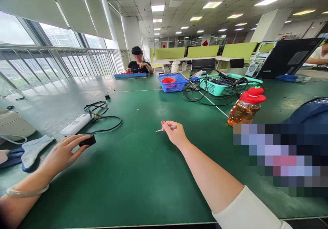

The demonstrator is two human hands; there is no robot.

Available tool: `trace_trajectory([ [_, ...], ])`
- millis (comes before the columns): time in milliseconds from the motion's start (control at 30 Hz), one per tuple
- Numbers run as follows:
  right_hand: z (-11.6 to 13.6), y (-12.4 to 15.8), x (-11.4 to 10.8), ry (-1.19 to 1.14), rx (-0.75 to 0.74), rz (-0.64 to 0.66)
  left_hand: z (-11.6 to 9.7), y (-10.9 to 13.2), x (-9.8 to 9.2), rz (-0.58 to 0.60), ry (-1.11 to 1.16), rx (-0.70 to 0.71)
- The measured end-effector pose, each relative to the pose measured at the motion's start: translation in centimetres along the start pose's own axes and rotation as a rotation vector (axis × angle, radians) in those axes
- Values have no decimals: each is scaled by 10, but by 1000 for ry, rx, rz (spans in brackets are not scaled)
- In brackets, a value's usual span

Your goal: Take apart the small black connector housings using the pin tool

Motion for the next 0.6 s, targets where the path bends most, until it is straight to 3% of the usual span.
trace_trajectory([
  [167,3,1,3,5,-31,27,-57,-22,8,96,48,297],
  [333,3,1,-3,85,-110,-84,-158,-71,16,66,83,574],
  [467,0,-1,-5,287,-230,-181,-210,-116,43,93,30,511],
  [600,-11,-9,0,508,-237,-192,-216,-133,72,180,24,393],
])
Point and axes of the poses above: each hand's wrist, its own y-axis away from the middle knuckle, its own x-axis out of the palm, z = x × y, the point moved 5 cm from there along -y, towards the middle knuckle, and after that the axes turned 2 degrees about -x, right-handed, at the moved point
